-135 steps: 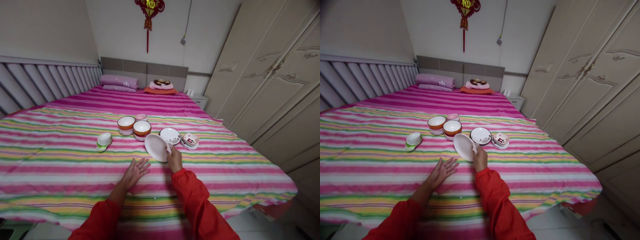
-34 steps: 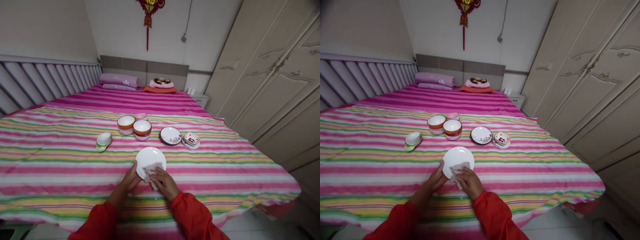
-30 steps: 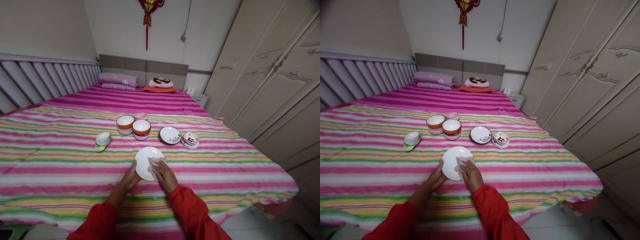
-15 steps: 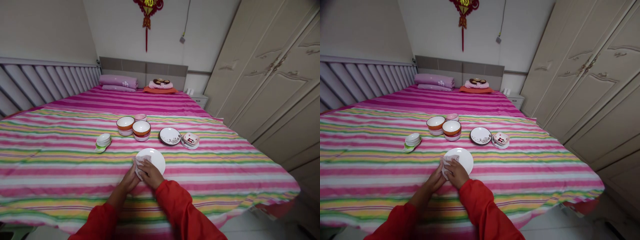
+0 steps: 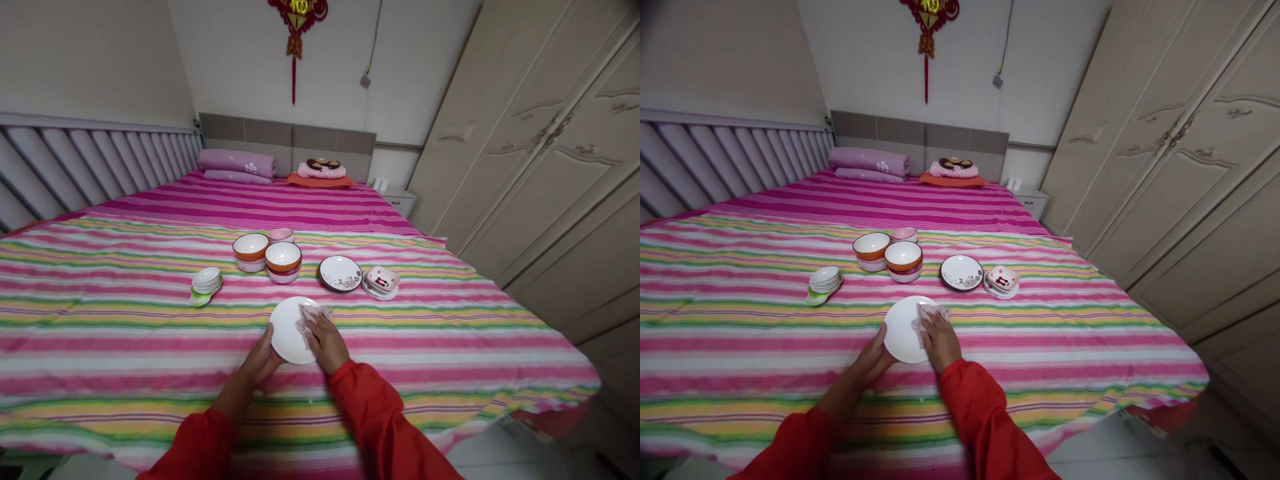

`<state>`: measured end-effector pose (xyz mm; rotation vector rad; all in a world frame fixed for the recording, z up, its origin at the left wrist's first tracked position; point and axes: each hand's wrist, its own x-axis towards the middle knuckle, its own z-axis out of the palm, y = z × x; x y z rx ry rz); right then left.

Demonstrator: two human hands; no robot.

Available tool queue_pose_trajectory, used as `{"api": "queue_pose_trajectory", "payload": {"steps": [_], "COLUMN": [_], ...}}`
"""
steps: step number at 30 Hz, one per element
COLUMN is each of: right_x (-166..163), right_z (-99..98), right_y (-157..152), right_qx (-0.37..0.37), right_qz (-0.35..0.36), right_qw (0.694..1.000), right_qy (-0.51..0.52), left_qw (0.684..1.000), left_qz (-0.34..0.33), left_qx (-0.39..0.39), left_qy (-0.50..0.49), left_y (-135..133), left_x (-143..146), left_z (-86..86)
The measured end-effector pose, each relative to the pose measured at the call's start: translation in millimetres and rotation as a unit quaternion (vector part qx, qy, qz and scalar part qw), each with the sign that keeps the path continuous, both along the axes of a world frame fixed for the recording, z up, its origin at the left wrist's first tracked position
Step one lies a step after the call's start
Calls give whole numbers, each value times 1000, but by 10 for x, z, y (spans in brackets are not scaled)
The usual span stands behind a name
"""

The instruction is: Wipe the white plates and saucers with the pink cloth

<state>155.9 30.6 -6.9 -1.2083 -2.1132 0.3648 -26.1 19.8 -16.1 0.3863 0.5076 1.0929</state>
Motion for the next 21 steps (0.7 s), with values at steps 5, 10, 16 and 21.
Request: {"api": "queue_pose_trajectory", "payload": {"steps": [5,10,16,21], "right_x": [-453,-635,-355,-69], "right_z": [90,229,223,0], "right_y": [108,259,483,351], "right_qx": [-6,-21,-64,-9], "right_qz": [86,56,-41,-83], "right_qw": [994,992,992,996], "right_qy": [-74,-109,-103,-20], "left_qw": [1000,999,1000,1000], "left_qz": [0,14,-2,6], "left_qx": [-12,-13,0,-10], "left_qy": [-17,-26,-8,14], "left_y": [36,71,43,7], "left_x": [-18,-32,-25,-25], "left_z": [-28,-72,-26,19]}}
